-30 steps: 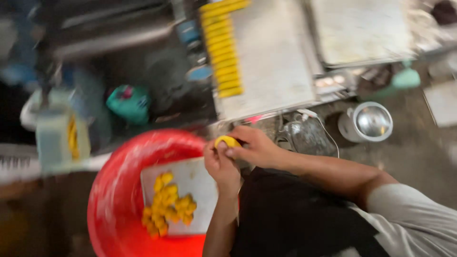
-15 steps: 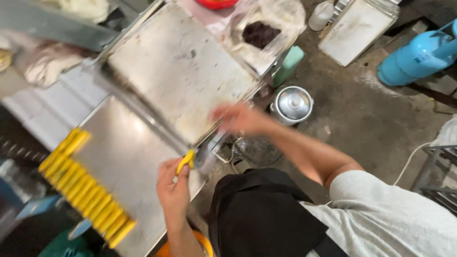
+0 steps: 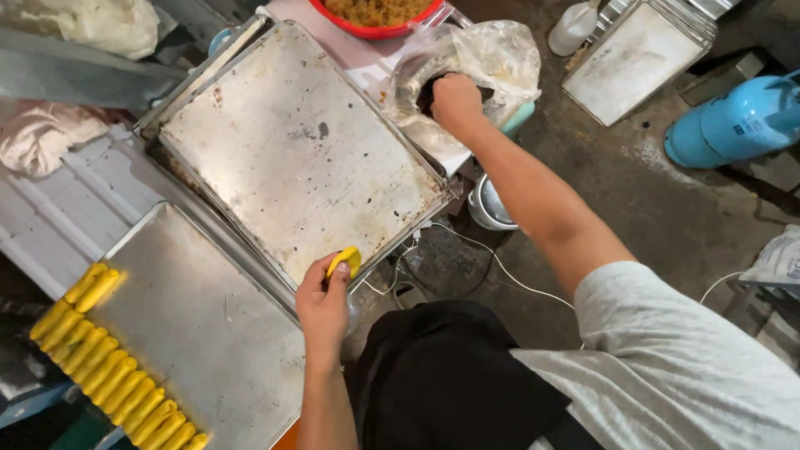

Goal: Hand-filling yellow dough with dark paste and rolling them into cylinders on metal trays.

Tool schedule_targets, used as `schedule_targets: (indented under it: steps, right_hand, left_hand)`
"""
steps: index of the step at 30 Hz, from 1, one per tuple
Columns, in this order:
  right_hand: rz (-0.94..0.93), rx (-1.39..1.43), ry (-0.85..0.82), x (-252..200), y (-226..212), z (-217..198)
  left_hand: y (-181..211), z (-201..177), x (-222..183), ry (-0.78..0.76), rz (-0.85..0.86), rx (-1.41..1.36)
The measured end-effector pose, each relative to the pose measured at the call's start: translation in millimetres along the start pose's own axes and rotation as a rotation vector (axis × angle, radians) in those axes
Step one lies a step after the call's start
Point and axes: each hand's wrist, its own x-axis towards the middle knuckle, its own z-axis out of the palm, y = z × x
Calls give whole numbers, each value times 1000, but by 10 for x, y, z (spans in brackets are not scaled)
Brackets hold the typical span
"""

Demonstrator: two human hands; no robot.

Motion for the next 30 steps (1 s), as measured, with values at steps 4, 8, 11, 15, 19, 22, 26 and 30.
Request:
schedule_targets:
  steps: [4, 8, 11, 15, 19, 22, 26, 30]
  right_hand:
    - [-111, 273, 37, 81, 269, -103]
    - [-80, 394, -102, 113, 260, -374]
    - [-71, 232, -134, 104, 196, -454]
    - [-1, 491, -126, 16, 158, -776]
    - [174, 1342, -161, -311, -347, -1394]
    - [58, 1570, -264, -606, -965, -1624]
    - [-115, 1611, -223, -973, -1791, -1521]
    - [-316, 1403, -75, -1115, -2395, -1600]
  left_hand:
    - [-109, 36, 136, 63, -75, -13]
    - [-66, 84, 460, 96, -217, -104]
    - [-239, 139, 634, 74, -356, -493]
    - [-350, 201, 635, 62, -331, -553]
    - [-189, 206, 625, 51, -331, -628]
    - [-237, 237, 686, 38, -244, -711]
    - [37, 230, 577, 142, -208, -817]
    - [155, -79, 436, 65, -145, -876]
